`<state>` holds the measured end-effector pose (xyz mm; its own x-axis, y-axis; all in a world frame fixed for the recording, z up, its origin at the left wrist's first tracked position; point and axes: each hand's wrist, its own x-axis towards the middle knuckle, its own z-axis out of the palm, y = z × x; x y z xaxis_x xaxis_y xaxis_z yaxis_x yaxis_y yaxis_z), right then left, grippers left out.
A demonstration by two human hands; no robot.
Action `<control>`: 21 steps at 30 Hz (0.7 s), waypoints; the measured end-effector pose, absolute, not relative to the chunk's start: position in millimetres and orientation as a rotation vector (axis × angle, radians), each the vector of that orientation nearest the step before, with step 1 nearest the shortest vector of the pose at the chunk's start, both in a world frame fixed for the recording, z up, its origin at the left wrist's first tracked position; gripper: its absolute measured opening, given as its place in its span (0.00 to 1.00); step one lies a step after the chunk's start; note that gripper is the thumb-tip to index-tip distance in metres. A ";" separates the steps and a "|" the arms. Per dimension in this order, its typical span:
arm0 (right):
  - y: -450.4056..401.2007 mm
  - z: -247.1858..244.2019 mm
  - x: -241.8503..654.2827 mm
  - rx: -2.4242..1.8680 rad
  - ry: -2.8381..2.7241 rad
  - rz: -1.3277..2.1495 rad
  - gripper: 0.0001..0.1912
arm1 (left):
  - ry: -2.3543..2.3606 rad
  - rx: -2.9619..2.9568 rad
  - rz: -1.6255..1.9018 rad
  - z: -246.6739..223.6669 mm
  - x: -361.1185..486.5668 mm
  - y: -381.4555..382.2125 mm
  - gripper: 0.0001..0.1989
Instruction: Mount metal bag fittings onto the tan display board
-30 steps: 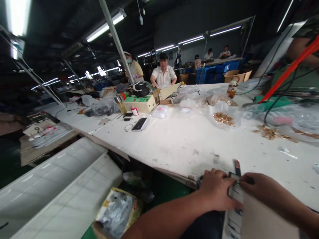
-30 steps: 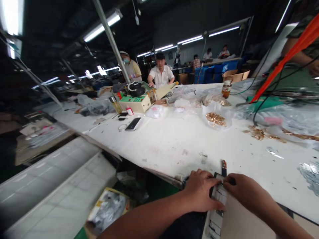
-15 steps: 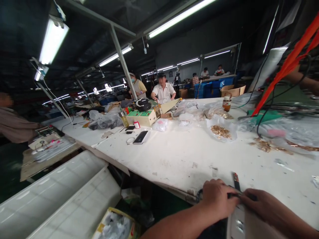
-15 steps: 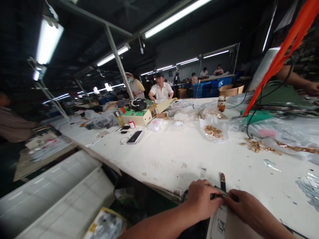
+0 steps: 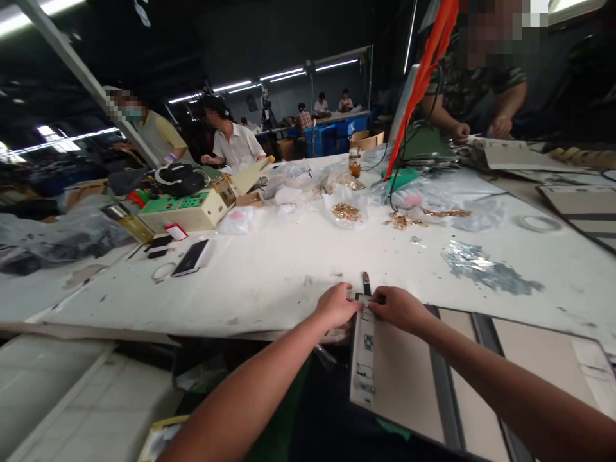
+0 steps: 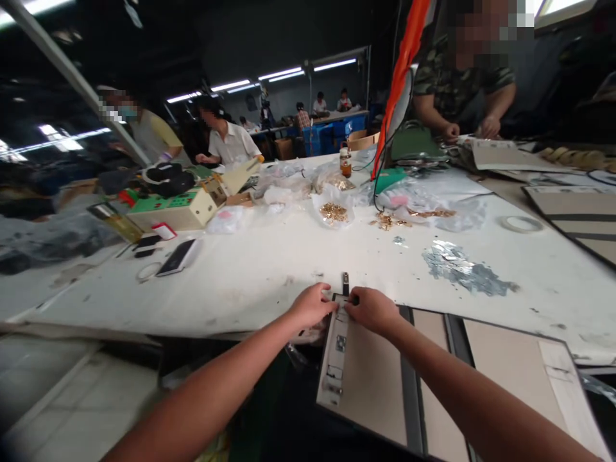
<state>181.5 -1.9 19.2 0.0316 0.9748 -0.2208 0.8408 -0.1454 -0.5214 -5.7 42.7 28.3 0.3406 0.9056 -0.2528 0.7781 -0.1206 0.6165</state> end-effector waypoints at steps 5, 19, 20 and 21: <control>-5.7 23.9 181.5 -2.069 -1.837 0.797 0.10 | 1.340 1.938 0.051 38.4 2.6 65.9 0.09; -12.2 70.7 195.3 -1.504 -1.255 0.994 0.19 | 1.209 1.418 -0.136 31.4 7.1 82.2 0.10; -13.4 75.3 195.0 -1.352 -1.130 0.964 0.21 | 1.202 1.411 -0.137 29.5 6.8 84.3 0.10; -13.8 78.2 193.6 -1.201 -1.023 0.929 0.22 | 1.198 1.403 -0.136 27.6 6.6 86.1 0.11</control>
<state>193.6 -13.8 78.2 0.2843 0.9510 0.1217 -0.0298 0.1356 -0.9903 6.6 86.1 27.6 0.4579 0.5560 -0.6937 0.6971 0.2598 0.6683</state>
